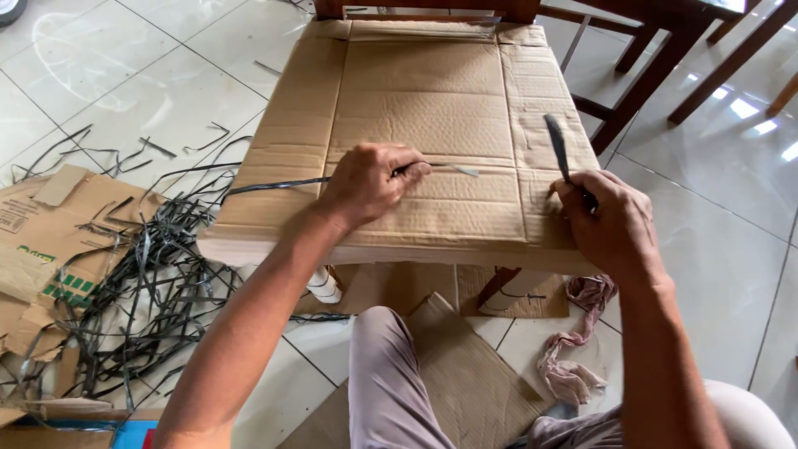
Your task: Wrapping a wooden chair seat with cardboard and securing it with plastic straps
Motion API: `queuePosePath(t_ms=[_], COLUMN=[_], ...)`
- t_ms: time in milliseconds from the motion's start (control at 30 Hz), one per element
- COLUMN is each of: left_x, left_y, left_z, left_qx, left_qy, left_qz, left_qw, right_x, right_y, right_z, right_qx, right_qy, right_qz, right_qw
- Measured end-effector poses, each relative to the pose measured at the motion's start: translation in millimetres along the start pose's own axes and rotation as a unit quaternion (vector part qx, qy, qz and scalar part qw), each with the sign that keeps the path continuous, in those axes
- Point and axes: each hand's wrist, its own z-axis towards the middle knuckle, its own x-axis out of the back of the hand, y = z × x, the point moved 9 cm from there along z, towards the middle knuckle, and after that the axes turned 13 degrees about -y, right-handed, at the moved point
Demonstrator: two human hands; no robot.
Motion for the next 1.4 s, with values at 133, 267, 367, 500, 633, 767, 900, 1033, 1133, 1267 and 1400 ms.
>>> queuePosePath(t_ms=[133, 267, 367, 500, 633, 767, 900, 1033, 1133, 1267, 1400], left_x=[-12.4, -12.7, -21.8, -35.1, -52.3, -70.0, -77.3, -102.3, -98.1, -100.7, -117.2], left_y=[12.5, 20.8, 22.1, 34.9, 50.0, 58.9, 64.7, 51.1, 58.3, 61.3, 72.4], left_z=[3.4, 4.7, 10.3, 23.8, 49.2, 72.0, 94.5, 105.4, 109.4, 110.1, 117.2], left_qx=[0.04, 0.021, 0.014, -0.004, -0.034, -0.038, -0.036, 0.038, 0.04, 0.055, 0.055], left_qy=[-0.008, -0.016, -0.027, -0.039, -0.055, -0.065, -0.06, -0.16, -0.167, -0.164, -0.178], left_qz=[0.004, 0.04, 0.062, 0.034, -0.005, 0.001, -0.007, -0.033, -0.07, -0.117, -0.12], left_qw=[0.999, 0.999, 0.998, 0.999, 0.998, 0.997, 0.997, 0.986, 0.983, 0.978, 0.975], right_x=[-1.8, 23.3, 17.3, 19.8, 28.7, 21.4, 11.2, 15.9, 27.4, 36.1, 37.8], right_y=[26.3, 33.3, 61.6, 92.0, 102.8, 121.5, 127.8, 124.3, 113.2, 96.9, 94.4], right_z=[21.1, 19.6, -3.3, -21.5, -29.1, -39.1, -43.6, -45.4, -40.0, -38.7, -39.9], right_qx=[-0.057, -0.053, -0.011, -0.101, -0.132, -0.151, -0.189, -0.138, -0.093, -0.044, -0.058], right_qy=[-0.176, -0.158, -0.082, -0.064, -0.083, -0.098, -0.107, -0.047, -0.024, -0.014, -0.023], right_qz=[-0.049, -0.099, -0.076, -0.016, 0.062, 0.178, 0.233, 0.218, 0.171, 0.09, 0.079], right_qw=[0.981, 0.981, 0.994, 0.993, 0.986, 0.967, 0.948, 0.965, 0.981, 0.995, 0.995])
